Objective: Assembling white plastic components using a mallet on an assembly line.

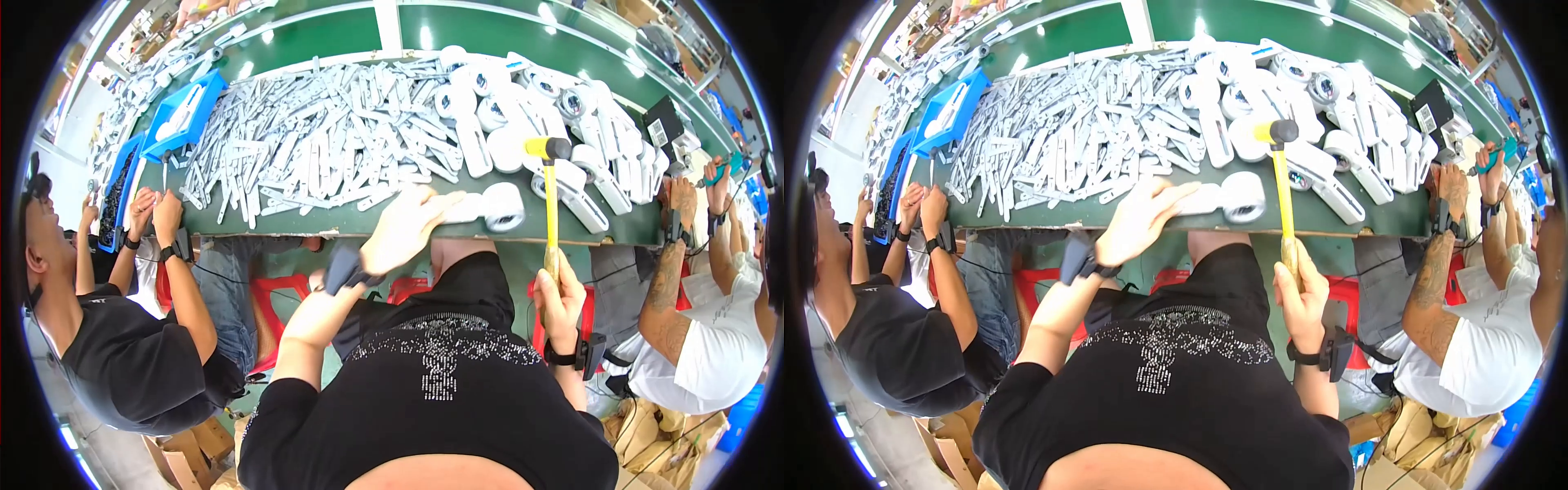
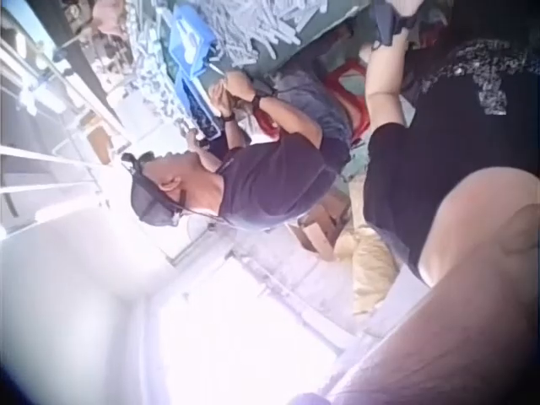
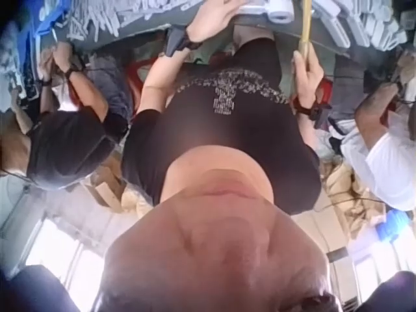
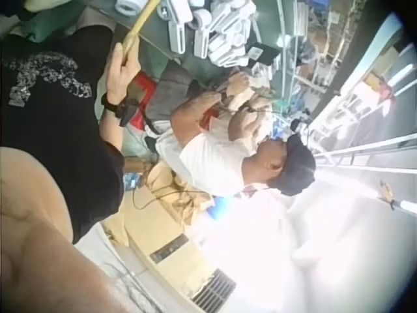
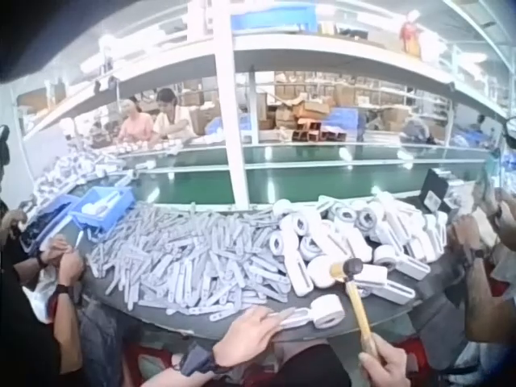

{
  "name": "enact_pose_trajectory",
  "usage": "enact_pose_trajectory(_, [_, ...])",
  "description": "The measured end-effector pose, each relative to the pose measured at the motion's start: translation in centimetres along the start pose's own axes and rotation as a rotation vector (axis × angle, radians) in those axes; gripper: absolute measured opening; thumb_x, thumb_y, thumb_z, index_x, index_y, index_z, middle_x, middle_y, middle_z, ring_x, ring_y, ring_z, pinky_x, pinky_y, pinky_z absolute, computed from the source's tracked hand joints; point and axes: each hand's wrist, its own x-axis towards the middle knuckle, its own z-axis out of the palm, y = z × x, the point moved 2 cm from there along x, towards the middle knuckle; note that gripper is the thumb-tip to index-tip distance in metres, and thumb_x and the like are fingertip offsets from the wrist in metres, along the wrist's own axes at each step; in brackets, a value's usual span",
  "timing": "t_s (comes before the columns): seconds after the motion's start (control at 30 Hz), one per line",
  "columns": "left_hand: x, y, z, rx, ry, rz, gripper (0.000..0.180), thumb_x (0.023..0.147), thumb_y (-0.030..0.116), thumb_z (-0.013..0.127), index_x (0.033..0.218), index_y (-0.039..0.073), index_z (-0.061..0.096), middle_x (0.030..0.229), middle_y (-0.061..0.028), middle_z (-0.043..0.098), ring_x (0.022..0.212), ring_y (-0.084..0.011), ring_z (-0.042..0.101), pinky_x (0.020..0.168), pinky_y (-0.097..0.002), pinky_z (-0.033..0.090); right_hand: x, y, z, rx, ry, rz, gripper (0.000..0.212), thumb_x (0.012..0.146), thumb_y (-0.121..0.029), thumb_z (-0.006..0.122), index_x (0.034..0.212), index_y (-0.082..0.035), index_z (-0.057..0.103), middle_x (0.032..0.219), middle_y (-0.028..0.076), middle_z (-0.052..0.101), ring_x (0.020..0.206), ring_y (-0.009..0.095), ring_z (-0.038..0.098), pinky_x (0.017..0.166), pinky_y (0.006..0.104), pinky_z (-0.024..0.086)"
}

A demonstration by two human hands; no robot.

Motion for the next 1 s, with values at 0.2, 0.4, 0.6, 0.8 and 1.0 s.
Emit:
enact_pose_trajectory(0.2, [-2.7, -1.2, -9.2, -0.289, 0.192, -0.282, 0.039, 0.087, 0.009, 0.057, 0.125, 0.007, 0.06, 0.1, -0.01, 0.063, 0.092, -0.0228, 0.058, 0.085, -0.0329, 0.046, 0.9, 1.7, 0.9, 0.104, 0.008, -0.026, 0.045, 0.089, 0.001, 0.055, 0.133, 0.007, 0.047, 0.064, -0.001, 0.052, 0.05, 0.006, 0.047, 0.046, 0.0203, 0.037])
enact_pose_trajectory(0.4, [4.4, -10.4, -16.5, -0.042, 0.575, -0.359, 0.034, 0.088, 0.01, 0.057, 0.12, 0.001, 0.06, 0.117, -0.0193, 0.063, 0.107, -0.0288, 0.062, 0.091, -0.0354, 0.048, 2.8, 2.2, 1.2, 0.204, -0.048, -0.013, 0.043, 0.089, 0.003, 0.053, 0.131, 0.008, 0.047, 0.071, 0.002, 0.055, 0.051, 0.006, 0.048, 0.045, 0.0198, 0.037])
enact_pose_trajectory(0.6, [15.2, -24.9, -18.7, 0.424, 0.54, -0.533, 0.035, 0.081, 0.023, 0.056, 0.107, 0.002, 0.067, 0.102, -0.0255, 0.065, 0.099, -0.0406, 0.061, 0.089, -0.0463, 0.048, 3.6, 4.6, 1.0, 0.278, 0.013, 0.08, 0.044, 0.09, 0.002, 0.053, 0.133, 0.008, 0.046, 0.072, 0.003, 0.056, 0.052, 0.007, 0.049, 0.046, 0.0196, 0.038])
enact_pose_trajectory(0.8, [21.7, -33.8, -16.7, 0.549, 0.137, -0.614, 0.049, 0.081, 0.012, 0.067, 0.127, 0.0, 0.056, 0.134, -0.0293, 0.047, 0.117, -0.0406, 0.053, 0.099, -0.0405, 0.046, 4.6, 5.1, 0.5, 0.309, 0.044, 0.151, 0.045, 0.089, 0.003, 0.054, 0.133, 0.007, 0.047, 0.071, 0.002, 0.057, 0.051, 0.006, 0.049, 0.045, 0.0192, 0.038])
enact_pose_trajectory(1.0, [23.5, -25.2, -11.3, -0.554, 0.503, -0.726, 0.06, 0.086, 0.008, 0.061, 0.142, 0.005, 0.039, 0.138, -0.0162, 0.043, 0.12, -0.0257, 0.049, 0.094, -0.0416, 0.048, 3.9, 5.1, -1.0, 0.202, 0.046, 0.124, 0.047, 0.092, -0.002, 0.052, 0.137, 0.005, 0.043, 0.074, 0.003, 0.055, 0.052, 0.006, 0.047, 0.046, 0.0187, 0.036])
